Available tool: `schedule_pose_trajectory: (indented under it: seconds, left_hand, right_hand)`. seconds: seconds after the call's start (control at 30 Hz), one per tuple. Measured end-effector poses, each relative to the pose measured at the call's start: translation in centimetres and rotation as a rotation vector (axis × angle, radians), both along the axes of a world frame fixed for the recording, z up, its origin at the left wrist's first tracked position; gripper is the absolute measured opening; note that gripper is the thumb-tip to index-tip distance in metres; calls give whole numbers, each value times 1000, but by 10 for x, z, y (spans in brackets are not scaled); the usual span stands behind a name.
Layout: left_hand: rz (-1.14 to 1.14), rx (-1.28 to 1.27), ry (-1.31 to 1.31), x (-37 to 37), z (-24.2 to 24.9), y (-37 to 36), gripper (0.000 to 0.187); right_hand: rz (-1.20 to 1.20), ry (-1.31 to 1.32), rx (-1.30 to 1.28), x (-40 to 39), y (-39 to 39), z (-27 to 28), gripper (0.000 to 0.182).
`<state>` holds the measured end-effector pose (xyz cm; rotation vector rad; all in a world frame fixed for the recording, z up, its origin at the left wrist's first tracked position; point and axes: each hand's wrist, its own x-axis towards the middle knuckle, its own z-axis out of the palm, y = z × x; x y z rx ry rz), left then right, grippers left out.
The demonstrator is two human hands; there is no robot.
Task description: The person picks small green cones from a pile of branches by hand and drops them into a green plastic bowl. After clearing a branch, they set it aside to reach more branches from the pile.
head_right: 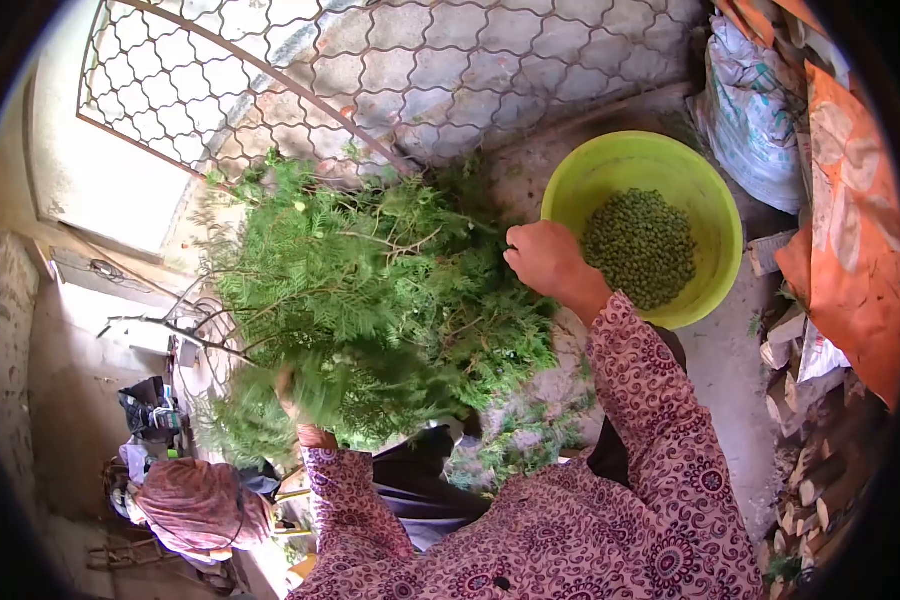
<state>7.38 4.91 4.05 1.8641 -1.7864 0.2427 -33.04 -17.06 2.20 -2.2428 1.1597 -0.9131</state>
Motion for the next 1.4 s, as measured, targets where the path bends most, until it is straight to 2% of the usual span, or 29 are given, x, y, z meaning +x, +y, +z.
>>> schedule_pose_trajectory:
  seconds: [0.07, 0.13, 0.17, 0.23, 0.27, 0.33, 0.4, 0.47, 0.5, 0.53, 0.6, 0.63, 0.67, 0.73, 0.8, 0.87, 0.9, 0.97, 1.1, 1.17, 1.23, 1.3, 1.33, 1.4]
  left_hand:
    - [56, -279, 1399, -63, 39, -7, 20]
    - [59, -259, 1494, -76, 33, -11, 26]
    - [73, -239, 1537, -85, 30, -14, 26]
    - [96, -107, 1565, -102, 26, -18, 30]
    - [90, -100, 1576, -105, 19, -20, 30]
    - [183, -17, 1440, -112, 8, -22, 32]
    - [189, -34, 1458, -129, -1, -26, 25]
    - [-43, 32, 1684, -155, 10, -34, 38]
    - [-241, 173, 1906, -132, -17, -34, 48]
    - [-241, 178, 1911, -133, -18, -35, 48]
    - [-202, 232, 1763, -139, -19, -43, 48]
    - [-185, 260, 1688, -140, -19, -49, 49]
    - [-190, 264, 1693, -134, -28, -58, 49]
    - [243, 391, 1529, -122, -53, -76, 44]
    - [277, 441, 1563, -125, -70, -76, 50]
    - [125, 443, 1699, -133, -80, -69, 48]
    - [367, 595, 1786, -130, -83, -75, 47]
    - [248, 596, 1794, -134, -86, -67, 46]
    - [136, 667, 1638, -135, -76, -48, 43]
    - [94, 699, 1372, -137, -61, -28, 42]
    - [68, 718, 1068, -136, -45, -10, 41]
    - [66, 707, 890, -135, -33, 0, 41]
    - [72, 706, 896, -137, -32, 0, 41]
    - [-143, 107, 724, -139, -29, -11, 33]
  right_hand:
    - [26, -36, 43, 5, 1, 5, 15]
    - [94, -159, 177, 7, 0, 9, 26]
    - [83, -156, 176, 7, 1, 13, 26]
    - [259, -532, 539, 8, 3, 21, 53]
    - [248, -524, 537, 7, 2, 24, 53]
    - [534, -873, 690, 7, 0, 26, 67]
    - [544, -839, 717, 8, -1, 25, 67]
    - [584, -781, 766, 14, 0, 33, 67]
    - [547, -781, 852, 12, 9, 44, 52]
    - [542, -780, 855, 16, 7, 38, 52]
    - [444, -687, 779, 28, 1, 18, 36]
    - [411, -780, 812, 33, 3, 14, 24]
    - [403, -777, 811, 35, 3, 12, 24]
    - [299, -604, 811, 41, 4, 9, 20]
    - [283, -509, 807, 47, 7, 9, 17]
    - [270, -414, 801, 55, 10, 7, 16]
    - [281, -462, 770, 62, 12, 2, 14]
    - [306, -489, 718, 75, 13, -10, 23]
    - [400, -510, 726, 94, 21, -14, 22]
    - [436, -519, 827, 100, 27, -6, 22]
    - [489, -447, 761, 107, 28, -8, 23]
    - [553, -288, 674, 115, 30, -22, 29]
    - [558, -284, 678, 118, 35, -20, 29]
    - [698, -227, 714, 122, 47, -13, 29]
